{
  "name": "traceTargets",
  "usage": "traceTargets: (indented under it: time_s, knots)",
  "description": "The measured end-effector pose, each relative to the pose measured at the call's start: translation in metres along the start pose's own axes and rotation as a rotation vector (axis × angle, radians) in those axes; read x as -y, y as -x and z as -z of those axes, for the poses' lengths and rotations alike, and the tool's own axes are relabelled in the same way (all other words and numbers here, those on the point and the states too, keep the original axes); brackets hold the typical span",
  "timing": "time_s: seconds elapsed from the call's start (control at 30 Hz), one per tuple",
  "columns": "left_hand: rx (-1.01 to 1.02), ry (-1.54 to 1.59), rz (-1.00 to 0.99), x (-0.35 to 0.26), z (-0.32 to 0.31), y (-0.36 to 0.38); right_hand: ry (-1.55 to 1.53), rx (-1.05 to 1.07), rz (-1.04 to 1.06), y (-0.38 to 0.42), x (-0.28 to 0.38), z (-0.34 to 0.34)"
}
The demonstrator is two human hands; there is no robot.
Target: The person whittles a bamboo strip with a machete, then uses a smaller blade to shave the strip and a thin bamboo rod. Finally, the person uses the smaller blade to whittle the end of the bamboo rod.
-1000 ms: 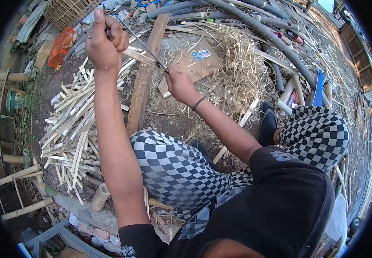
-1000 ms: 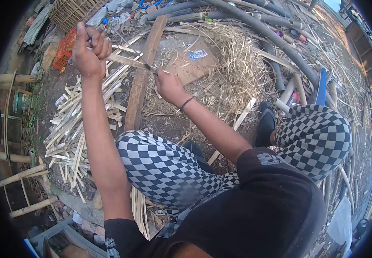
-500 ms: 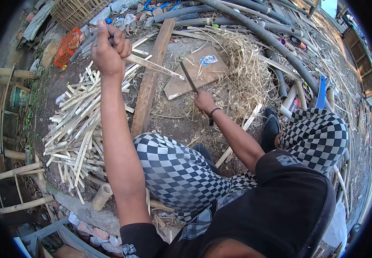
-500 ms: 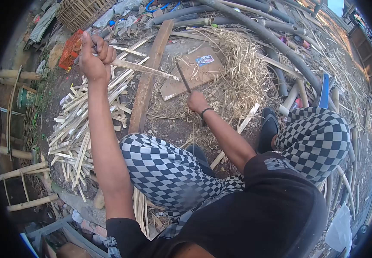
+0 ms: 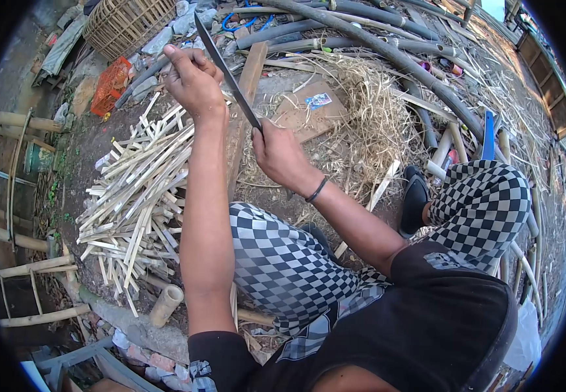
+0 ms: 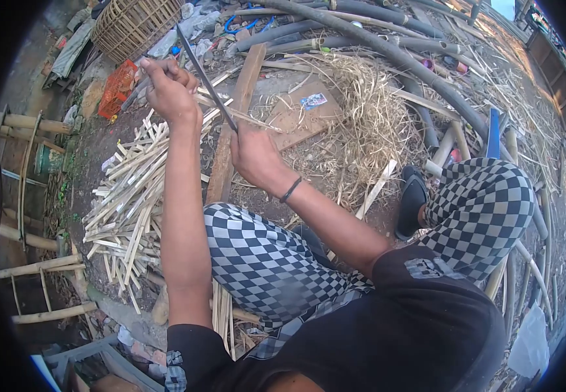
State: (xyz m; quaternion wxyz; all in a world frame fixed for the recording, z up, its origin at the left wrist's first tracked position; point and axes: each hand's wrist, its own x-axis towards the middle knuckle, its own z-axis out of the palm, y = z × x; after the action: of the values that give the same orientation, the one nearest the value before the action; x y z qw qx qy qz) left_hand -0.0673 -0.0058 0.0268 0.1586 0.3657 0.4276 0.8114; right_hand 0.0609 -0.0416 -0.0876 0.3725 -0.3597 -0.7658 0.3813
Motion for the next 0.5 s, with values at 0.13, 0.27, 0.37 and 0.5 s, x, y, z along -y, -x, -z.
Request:
traceTargets:
  time_s: [0.13,0.27,0.37,0.5]
  knots:
    - [0.043,0.060,0.123,-0.012,-0.005,0.011,-0.008,-0.013,-0.048,0.001,0.020,0.008]
    - [0.243,0.083,0.190,-0.013,0.004,0.011,-0.055,-0.057,-0.008,0.000,0.032,0.008]
    - [-0.118,-0.010,0.126,-0.008,-0.005,0.012,-0.083,-0.085,0.017,-0.001,0.033,-0.002]
    - [-0.339,-0.102,-0.005,0.004,0.002,-0.002,-0.040,-0.031,-0.045,0.006,0.004,-0.025]
